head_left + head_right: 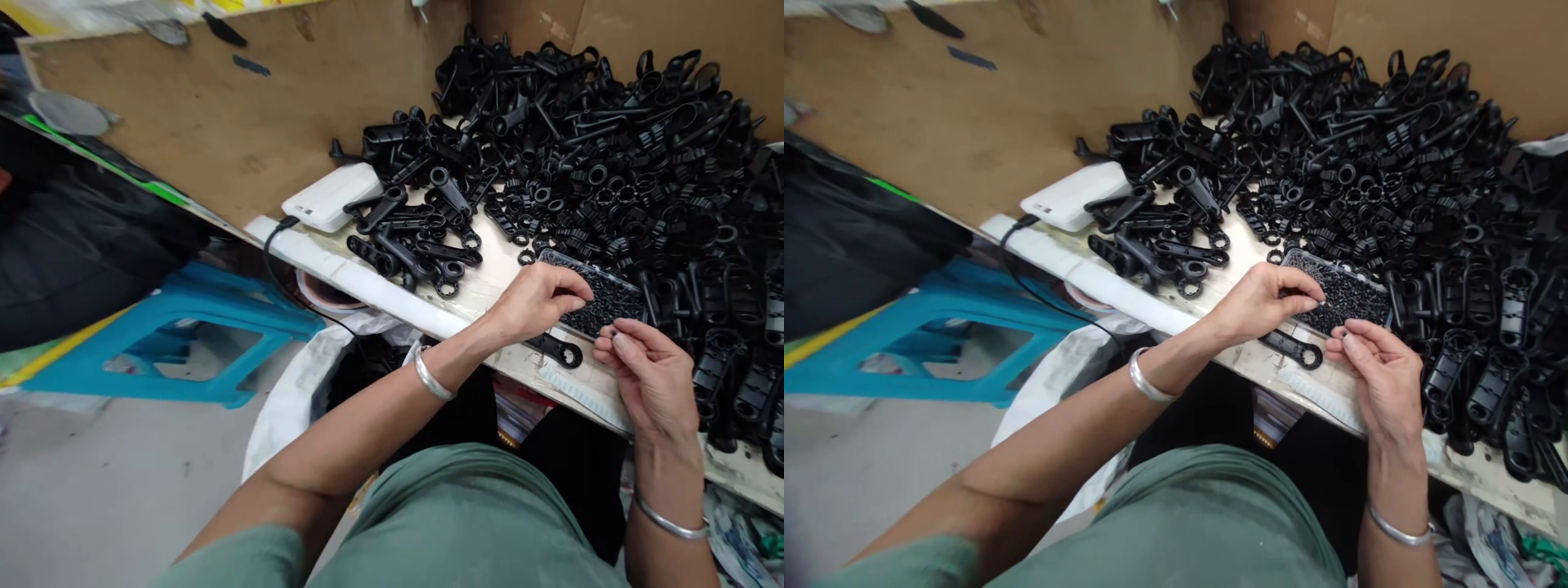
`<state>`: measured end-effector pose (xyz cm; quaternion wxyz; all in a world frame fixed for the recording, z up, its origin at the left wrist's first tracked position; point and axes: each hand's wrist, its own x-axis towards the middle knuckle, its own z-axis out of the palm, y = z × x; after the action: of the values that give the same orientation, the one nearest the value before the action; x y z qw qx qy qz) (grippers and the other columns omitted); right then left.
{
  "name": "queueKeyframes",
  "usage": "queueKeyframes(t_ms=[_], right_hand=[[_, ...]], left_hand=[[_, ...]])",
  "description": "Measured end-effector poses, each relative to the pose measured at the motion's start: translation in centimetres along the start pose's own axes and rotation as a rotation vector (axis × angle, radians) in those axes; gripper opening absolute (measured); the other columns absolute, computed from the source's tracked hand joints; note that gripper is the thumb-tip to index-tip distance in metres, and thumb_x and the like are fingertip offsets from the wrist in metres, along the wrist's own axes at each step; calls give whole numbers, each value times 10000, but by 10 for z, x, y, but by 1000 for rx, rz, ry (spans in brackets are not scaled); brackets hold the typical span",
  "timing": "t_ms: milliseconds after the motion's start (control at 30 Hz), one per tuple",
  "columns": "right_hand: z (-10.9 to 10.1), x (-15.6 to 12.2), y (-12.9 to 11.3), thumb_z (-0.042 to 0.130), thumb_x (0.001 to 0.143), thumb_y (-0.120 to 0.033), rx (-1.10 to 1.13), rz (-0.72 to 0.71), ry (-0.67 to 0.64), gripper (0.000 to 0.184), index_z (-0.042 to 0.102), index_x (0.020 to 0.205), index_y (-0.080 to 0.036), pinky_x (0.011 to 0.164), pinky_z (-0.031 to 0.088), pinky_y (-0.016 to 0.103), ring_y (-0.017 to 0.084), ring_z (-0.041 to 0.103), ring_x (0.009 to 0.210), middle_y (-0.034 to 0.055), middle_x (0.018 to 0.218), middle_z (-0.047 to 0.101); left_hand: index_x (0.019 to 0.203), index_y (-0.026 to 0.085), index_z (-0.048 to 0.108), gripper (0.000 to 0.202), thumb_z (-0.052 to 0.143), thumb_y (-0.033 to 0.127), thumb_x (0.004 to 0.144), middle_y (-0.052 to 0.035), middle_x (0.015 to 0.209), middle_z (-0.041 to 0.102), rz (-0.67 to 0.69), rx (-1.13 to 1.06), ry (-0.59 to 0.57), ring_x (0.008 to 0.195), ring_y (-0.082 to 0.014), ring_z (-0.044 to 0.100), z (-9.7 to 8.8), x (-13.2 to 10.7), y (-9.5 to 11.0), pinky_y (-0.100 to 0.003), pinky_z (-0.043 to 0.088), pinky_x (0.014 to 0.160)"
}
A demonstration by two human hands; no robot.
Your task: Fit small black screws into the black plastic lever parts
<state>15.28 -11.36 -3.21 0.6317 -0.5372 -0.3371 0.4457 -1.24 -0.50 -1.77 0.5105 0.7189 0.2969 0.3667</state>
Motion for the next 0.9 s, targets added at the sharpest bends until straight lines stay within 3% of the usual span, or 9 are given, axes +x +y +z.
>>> queueKeyframes(t_ms=[200,567,700,900], right_hand=[[0,-7,3,876,713,-292,25,25,-46,234,780,911,-215,655,652,282,162,734,630,49,817,774],[10,-23,0,842,745,-310,23,-15,-83,144,787,869,-262,595,612,248,108,660,581,0,726,726],[16,-31,-3,847,725,-274,-72,-128,17,155,776,856,-228,597,611,279,126,656,578,7,716,716],[19,-39,-8,830,754,-246,-412,-289,123,159,736,876,-208,637,624,276,150,705,633,18,807,740]], left_hand=[[815,123,735,83,685,74,770,-17,802,732,-47,-327,42,736,-94,653,9,-23,8,-210,540,735],[804,123,729,60,725,107,746,-26,786,714,-160,-470,81,718,-99,633,21,-44,12,-201,528,672],[797,122,724,76,745,108,725,-17,759,698,-174,-505,86,697,-92,616,22,-46,12,-203,521,671],[781,124,719,92,737,77,704,-5,740,683,-168,-519,70,689,-85,602,19,-48,13,-194,507,657]])
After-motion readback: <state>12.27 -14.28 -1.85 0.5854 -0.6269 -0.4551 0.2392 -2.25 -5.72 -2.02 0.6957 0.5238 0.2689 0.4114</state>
